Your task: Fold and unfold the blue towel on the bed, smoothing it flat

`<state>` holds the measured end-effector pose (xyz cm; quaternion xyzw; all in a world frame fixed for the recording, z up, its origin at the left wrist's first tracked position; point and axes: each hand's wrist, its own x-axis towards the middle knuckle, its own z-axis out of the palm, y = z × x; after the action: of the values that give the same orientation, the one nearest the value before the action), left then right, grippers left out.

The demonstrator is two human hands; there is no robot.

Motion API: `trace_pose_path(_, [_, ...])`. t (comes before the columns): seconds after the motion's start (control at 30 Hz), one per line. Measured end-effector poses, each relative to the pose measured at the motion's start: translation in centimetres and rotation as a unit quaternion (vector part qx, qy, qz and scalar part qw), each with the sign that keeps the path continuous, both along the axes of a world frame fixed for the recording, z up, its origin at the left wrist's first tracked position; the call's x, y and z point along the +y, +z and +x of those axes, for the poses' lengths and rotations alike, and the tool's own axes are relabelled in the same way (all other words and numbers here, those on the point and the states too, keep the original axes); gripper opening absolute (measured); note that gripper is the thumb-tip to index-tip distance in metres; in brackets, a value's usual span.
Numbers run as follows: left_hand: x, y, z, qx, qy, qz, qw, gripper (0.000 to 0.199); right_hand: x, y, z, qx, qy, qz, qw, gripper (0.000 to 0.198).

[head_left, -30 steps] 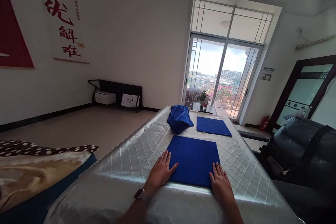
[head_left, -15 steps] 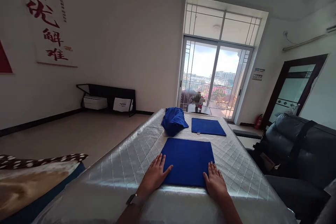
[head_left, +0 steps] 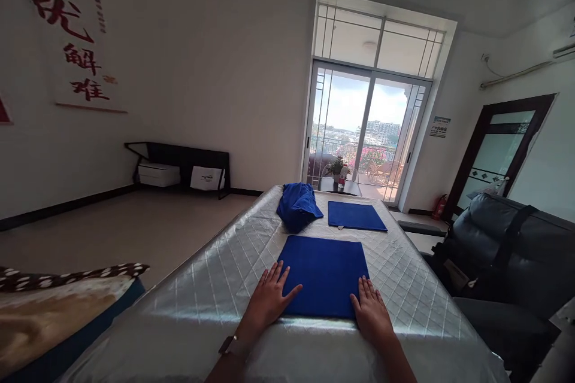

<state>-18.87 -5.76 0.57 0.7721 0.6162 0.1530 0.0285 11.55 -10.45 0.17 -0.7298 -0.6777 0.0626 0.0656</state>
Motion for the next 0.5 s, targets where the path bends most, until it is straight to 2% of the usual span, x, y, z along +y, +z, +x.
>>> trace_pose_path(0.3, [0.7, -1.3, -0.2, -0.018, -0.002, -0.012, 1.0, 0.095, 0.3, -0.5, 0.2, -0.004, 0.003, 0.005, 1.0, 0.072])
trace_pose_path(0.5, [0.7, -1.0, -0.6, -0.006, -0.02, 0.005, 1.0, 0.09, 0.5, -0.8, 0.4, 0.005, 0.0, -0.001, 1.0, 0.073])
